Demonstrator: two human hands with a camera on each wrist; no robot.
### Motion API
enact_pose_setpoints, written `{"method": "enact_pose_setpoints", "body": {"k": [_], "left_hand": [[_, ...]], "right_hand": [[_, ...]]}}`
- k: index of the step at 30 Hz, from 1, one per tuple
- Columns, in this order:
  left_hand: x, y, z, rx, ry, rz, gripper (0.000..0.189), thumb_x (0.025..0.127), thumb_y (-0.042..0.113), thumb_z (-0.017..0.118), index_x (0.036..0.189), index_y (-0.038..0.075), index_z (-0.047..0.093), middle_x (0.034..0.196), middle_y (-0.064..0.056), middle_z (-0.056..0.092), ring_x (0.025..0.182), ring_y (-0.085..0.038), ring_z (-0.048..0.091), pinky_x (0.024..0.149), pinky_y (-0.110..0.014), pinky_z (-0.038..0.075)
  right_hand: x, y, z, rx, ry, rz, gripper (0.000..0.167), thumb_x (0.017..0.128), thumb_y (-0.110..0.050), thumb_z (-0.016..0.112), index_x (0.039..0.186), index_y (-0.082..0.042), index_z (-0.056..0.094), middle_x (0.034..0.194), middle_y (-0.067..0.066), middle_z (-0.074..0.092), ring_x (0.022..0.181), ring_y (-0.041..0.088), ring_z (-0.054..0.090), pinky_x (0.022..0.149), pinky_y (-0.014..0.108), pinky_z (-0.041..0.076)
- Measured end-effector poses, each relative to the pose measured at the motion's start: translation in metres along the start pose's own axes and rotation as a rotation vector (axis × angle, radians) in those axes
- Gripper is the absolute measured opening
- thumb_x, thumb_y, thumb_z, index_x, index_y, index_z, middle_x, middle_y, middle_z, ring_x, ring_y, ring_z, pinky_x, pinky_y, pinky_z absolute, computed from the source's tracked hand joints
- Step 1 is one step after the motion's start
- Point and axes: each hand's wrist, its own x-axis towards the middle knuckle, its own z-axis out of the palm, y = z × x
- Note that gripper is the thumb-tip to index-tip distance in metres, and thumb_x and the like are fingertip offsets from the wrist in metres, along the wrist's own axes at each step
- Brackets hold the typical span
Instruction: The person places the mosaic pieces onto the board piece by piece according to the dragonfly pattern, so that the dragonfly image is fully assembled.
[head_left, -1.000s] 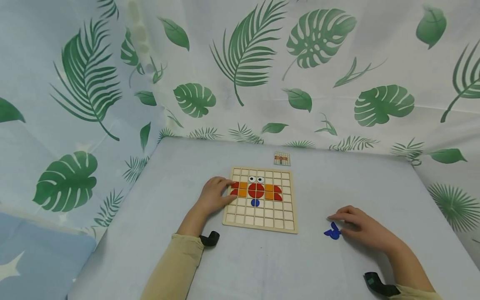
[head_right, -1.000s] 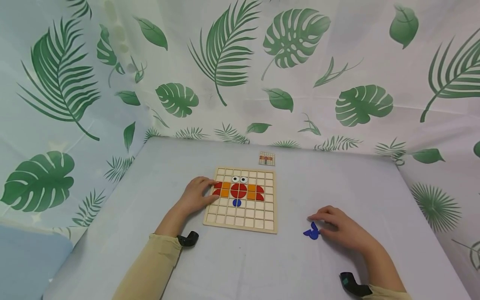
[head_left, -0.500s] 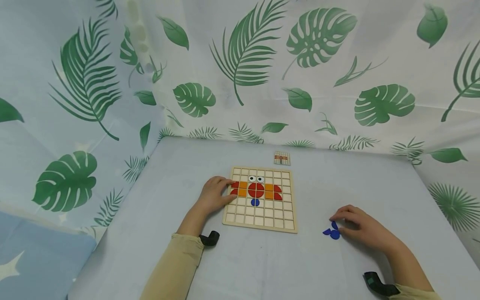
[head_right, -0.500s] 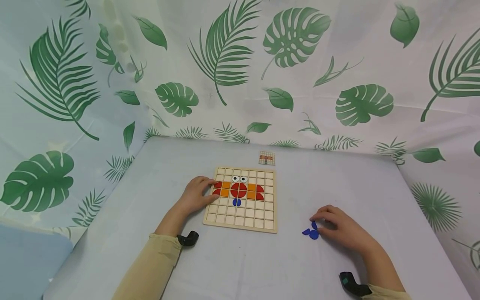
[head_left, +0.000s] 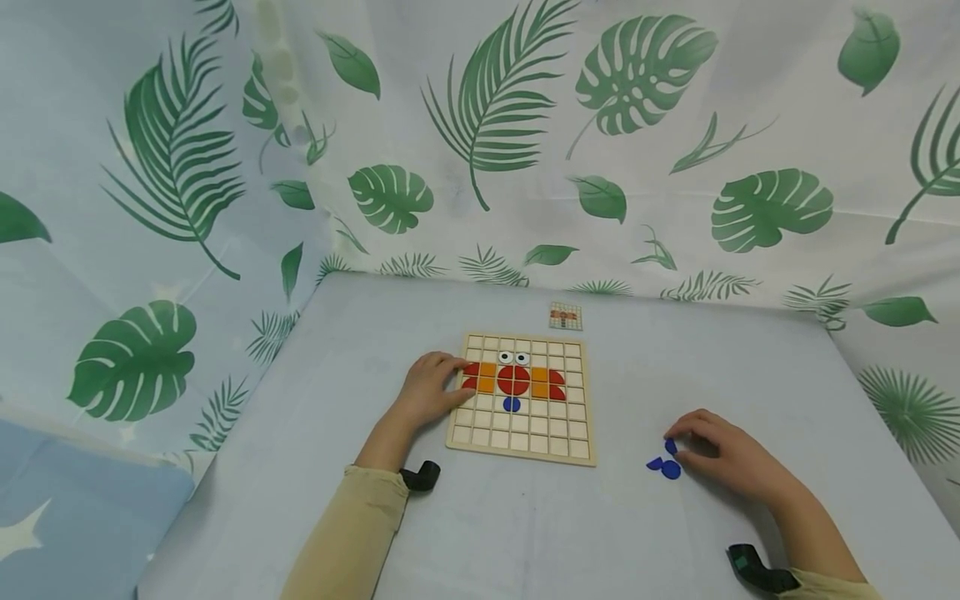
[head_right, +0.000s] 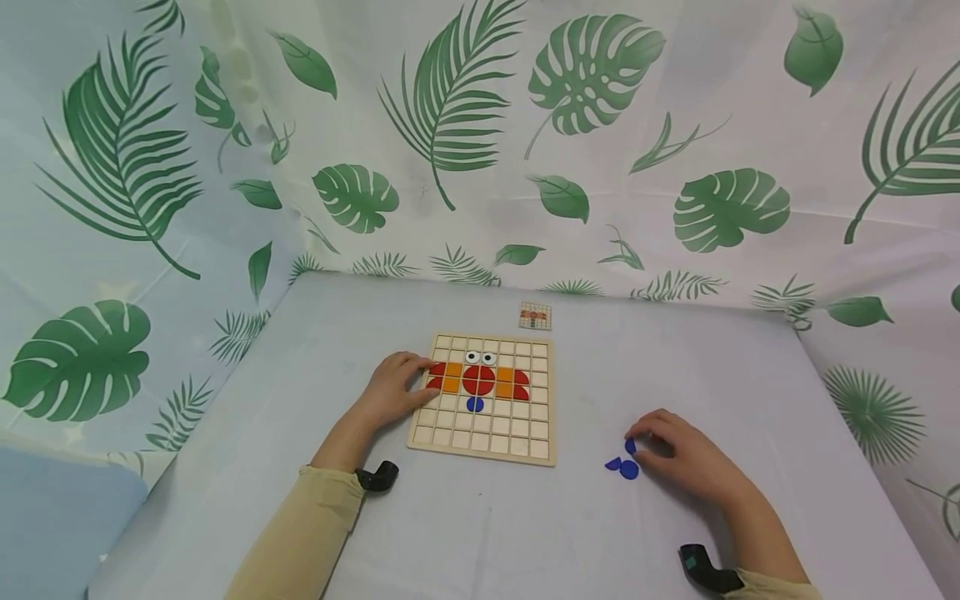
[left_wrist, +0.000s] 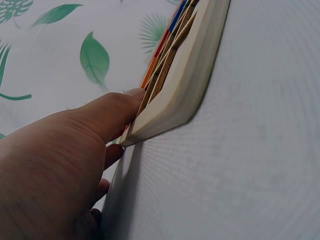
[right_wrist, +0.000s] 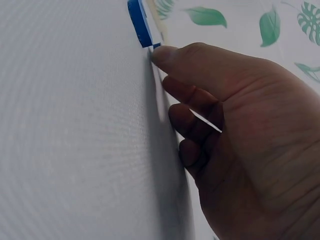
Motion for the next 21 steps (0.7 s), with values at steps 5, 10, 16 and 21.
{"method": "enact_pose_setpoints", "body": {"k": [5,10,16,21], "left_hand": [[0.0,-0.001,0.001,0.004,-0.003,-0.001,0.053,0.091,0.048,0.068,0.135,0.02,0.059,0.132,-0.004,0.058,0.133,-0.026,0.045,0.117,-0.045,0.034],[0.001,-0.001,0.001,0.01,-0.017,-0.004,0.053,0.091,0.048,0.067,0.136,0.021,0.058,0.133,-0.004,0.057,0.134,-0.026,0.044,0.118,-0.045,0.033],[0.001,0.001,-0.001,-0.001,-0.015,-0.006,0.053,0.091,0.047,0.067,0.136,0.02,0.058,0.133,-0.005,0.057,0.134,-0.026,0.045,0.118,-0.046,0.033],[0.0,0.002,-0.002,0.003,-0.012,-0.005,0.052,0.091,0.046,0.068,0.135,0.02,0.059,0.133,-0.005,0.057,0.134,-0.027,0.045,0.117,-0.046,0.034]], "right_hand": [[0.003,-0.005,-0.005,-0.03,-0.006,0.048,0.027,0.086,-0.022,0.077,0.109,-0.031,0.067,0.106,-0.015,0.064,0.1,-0.002,0.056,0.086,0.004,0.041],[0.009,-0.013,-0.012,-0.036,-0.036,0.108,0.026,0.087,-0.02,0.076,0.111,-0.024,0.066,0.092,-0.014,0.061,0.081,-0.001,0.051,0.068,0.02,0.048],[0.025,-0.032,-0.015,0.02,-0.112,0.174,0.023,0.091,-0.019,0.071,0.113,-0.02,0.065,0.082,-0.009,0.054,0.073,0.002,0.047,0.058,0.02,0.041],[0.044,-0.051,-0.012,0.033,-0.14,0.164,0.021,0.093,-0.024,0.07,0.113,-0.021,0.064,0.079,-0.009,0.053,0.07,0.003,0.046,0.057,0.021,0.04]]}}
